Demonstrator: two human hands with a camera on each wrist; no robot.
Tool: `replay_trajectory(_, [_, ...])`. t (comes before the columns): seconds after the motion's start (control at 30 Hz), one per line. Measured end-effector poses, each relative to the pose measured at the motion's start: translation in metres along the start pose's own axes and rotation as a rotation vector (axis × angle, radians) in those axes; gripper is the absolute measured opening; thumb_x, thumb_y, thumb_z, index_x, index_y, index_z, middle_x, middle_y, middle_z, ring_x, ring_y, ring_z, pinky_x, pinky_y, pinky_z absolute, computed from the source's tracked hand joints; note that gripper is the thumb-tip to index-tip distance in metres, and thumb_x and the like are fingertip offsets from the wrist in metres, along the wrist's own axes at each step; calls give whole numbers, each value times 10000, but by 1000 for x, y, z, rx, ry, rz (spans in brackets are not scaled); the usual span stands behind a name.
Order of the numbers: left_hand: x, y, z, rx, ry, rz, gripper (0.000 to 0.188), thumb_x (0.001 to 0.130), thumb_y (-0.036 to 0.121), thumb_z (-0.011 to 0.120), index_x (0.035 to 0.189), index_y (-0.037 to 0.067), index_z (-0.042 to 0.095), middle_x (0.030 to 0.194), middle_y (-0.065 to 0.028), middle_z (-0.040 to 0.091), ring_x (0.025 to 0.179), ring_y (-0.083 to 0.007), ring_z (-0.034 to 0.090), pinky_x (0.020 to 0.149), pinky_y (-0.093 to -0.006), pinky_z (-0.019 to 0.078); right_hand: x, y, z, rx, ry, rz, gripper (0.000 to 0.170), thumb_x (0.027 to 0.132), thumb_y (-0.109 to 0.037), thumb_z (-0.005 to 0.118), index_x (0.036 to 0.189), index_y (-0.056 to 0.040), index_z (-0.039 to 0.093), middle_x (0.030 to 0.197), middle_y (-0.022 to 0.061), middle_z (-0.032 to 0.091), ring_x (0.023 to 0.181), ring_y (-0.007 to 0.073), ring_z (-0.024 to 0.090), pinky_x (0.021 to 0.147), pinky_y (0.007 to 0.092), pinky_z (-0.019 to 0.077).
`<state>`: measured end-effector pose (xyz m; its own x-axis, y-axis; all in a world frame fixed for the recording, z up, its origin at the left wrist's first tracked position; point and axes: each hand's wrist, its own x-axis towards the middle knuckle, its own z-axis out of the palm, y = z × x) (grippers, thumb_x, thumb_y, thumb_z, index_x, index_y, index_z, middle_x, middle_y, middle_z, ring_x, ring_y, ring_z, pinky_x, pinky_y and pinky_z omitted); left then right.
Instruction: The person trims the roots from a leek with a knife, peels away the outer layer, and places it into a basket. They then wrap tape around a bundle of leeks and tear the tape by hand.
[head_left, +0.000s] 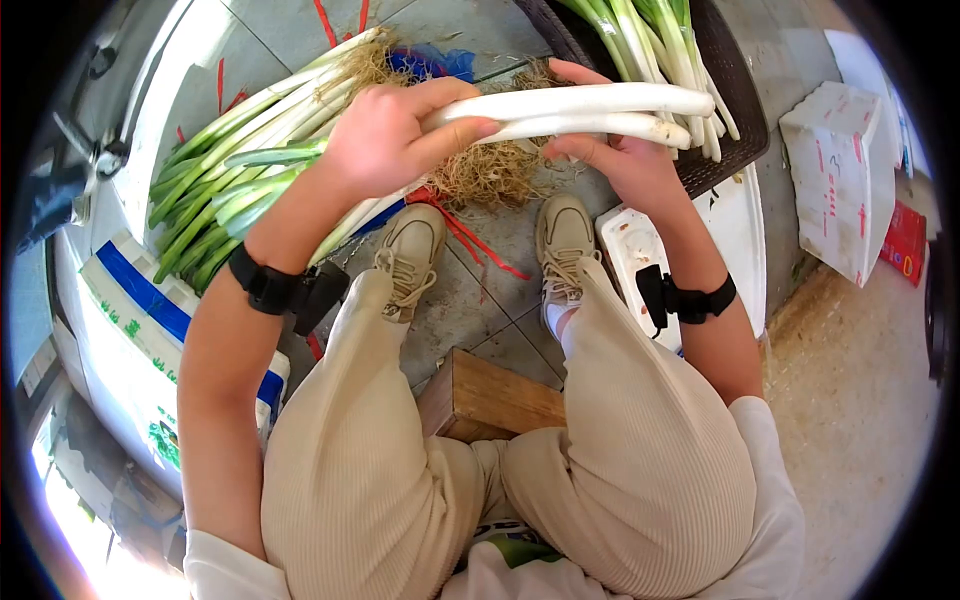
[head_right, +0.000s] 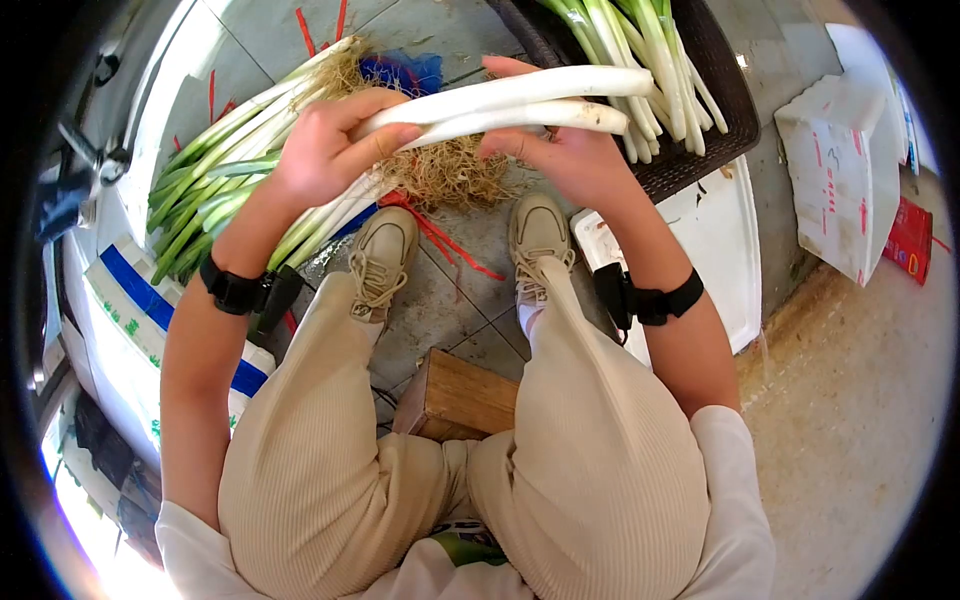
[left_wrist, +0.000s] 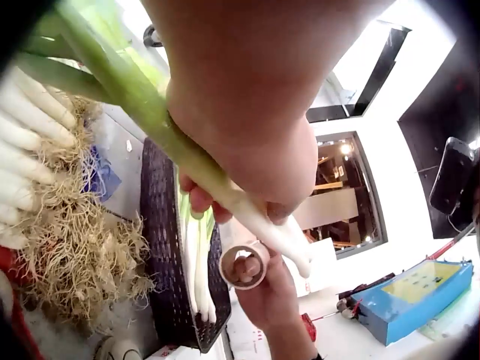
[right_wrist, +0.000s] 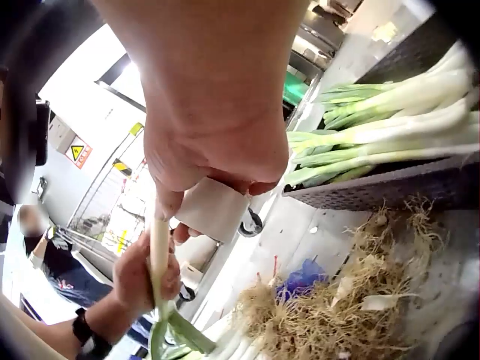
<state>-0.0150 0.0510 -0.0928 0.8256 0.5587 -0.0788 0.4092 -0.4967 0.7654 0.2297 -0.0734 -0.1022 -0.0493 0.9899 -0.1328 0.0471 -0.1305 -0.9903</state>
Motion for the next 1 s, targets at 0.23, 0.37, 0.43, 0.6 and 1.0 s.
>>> replay_trajectory(0.23, [27, 8, -20, -465, -456, -283, 405, 962, 404, 598, 1102, 29, 660, 752, -41, 616, 642, -134, 626, 594, -307, 492, 2, 10, 2, -29, -22, -190, 600, 849, 6, 731, 1398, -17, 490, 1032, 62, 693, 864, 115, 667, 803, 254, 544])
replay_trajectory(0.37, [17, 23, 8, -44, -14, 95, 433, 937, 333, 610, 1283, 75, 570, 981, -128, 651, 881, -251, 658, 786, -373, 507, 1, 3, 4, 275, 49, 1, 431, 889, -67, 718, 1291, -19, 571, 972, 46, 687, 844, 107, 643, 730, 262, 531])
replay_trajectory(0.43, [17, 33, 23, 18, 141, 182, 485, 923, 347, 626, 1330, 97, 539, 1038, -145, 644, 945, -297, 638, 827, -406, 493, 5, -1, 8, 268, 103, 0, 398, 899, -83, 710, 1269, -17, 580, 955, 46, 685, 823, 103, 639, 707, 259, 525])
replay_trajectory(0.6, [26, 47, 35, 205, 287, 238, 648, 863, 470, 691, 1387, 135, 508, 1121, -159, 639, 990, -362, 621, 882, -446, 489, 11, -2, 24, 206, 263, -36, 337, 922, -125, 691, 1227, -15, 595, 1003, 29, 679, 865, 81, 624, 715, 245, 506])
replay_trajectory(1.0, [42, 45, 19, 108, 195, 184, 864, 635, 665, 805, 1283, 144, 570, 863, -134, 692, 803, -340, 686, 720, -404, 546, -6, -14, 4, 148, -69, 23, 594, 1006, -129, 554, 1532, -24, 298, 1405, 79, 500, 1220, 128, 510, 1020, 288, 414])
